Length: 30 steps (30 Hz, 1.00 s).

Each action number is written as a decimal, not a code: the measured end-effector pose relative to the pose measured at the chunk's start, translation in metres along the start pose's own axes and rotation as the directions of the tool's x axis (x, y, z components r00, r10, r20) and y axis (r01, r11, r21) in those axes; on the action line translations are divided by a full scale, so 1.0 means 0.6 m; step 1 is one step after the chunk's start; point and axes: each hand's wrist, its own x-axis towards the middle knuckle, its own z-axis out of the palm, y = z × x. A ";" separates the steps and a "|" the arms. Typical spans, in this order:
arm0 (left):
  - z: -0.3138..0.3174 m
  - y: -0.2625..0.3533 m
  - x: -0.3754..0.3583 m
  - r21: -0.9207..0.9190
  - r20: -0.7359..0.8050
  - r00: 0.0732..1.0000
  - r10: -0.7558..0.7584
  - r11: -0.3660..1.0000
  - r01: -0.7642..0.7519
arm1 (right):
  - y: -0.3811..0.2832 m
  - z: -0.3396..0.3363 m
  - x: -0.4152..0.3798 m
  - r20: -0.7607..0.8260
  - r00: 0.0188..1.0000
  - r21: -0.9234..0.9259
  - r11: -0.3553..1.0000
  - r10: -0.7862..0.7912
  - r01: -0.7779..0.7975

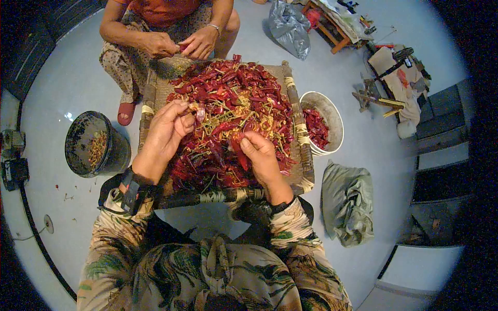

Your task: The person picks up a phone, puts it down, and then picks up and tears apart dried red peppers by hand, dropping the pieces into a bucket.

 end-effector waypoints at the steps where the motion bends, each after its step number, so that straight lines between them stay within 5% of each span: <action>1: 0.004 0.007 -0.003 -0.022 0.019 1.000 -0.002 1.000 0.003 | 0.002 -0.001 0.004 0.005 1.000 0.017 1.000 0.009 -0.009; 6: 0.009 -0.005 -0.007 0.040 0.073 0.995 -0.071 0.997 0.068 | -0.038 0.009 -0.001 0.122 0.991 0.299 0.950 0.052 -0.087; 9: 0.004 -0.012 -0.006 0.043 0.098 0.990 -0.105 0.994 0.101 | -0.030 0.007 0.004 0.112 0.993 0.258 0.964 0.041 -0.069; 15: 0.003 -0.024 -0.004 -0.050 0.082 0.975 -0.208 0.976 0.213 | -0.047 -0.052 0.018 -0.055 0.998 0.495 0.868 0.006 0.022; 17: 0.001 -0.027 -0.004 -0.011 0.083 0.973 -0.214 0.976 0.216 | -0.050 -0.088 0.020 -0.200 0.980 0.286 0.955 -0.024 0.081; 19: 0.002 -0.029 -0.003 0.059 0.091 0.975 -0.205 0.978 0.200 | -0.061 -0.113 0.017 -0.330 0.944 -0.103 0.994 -0.010 -0.026; 22: 0.006 -0.035 -0.007 0.136 0.051 0.978 -0.203 0.971 0.195 | -0.013 -0.152 0.025 -0.318 0.933 -0.570 0.821 -0.168 -0.046; 24: 0.005 -0.038 -0.007 0.170 0.059 0.980 -0.191 0.969 0.179 | -0.033 -0.140 0.011 -0.331 0.943 -0.800 0.543 -0.046 -0.254; 25: 0.004 -0.040 -0.007 0.185 0.076 0.980 -0.182 0.969 0.166 | -0.046 -0.125 0.005 -0.352 0.936 -0.871 0.362 0.012 -0.332; 30: -0.001 -0.051 -0.005 0.216 0.077 0.974 -0.212 0.958 0.191 | 0.016 -0.107 0.017 -0.288 0.956 -0.934 0.200 0.061 -0.295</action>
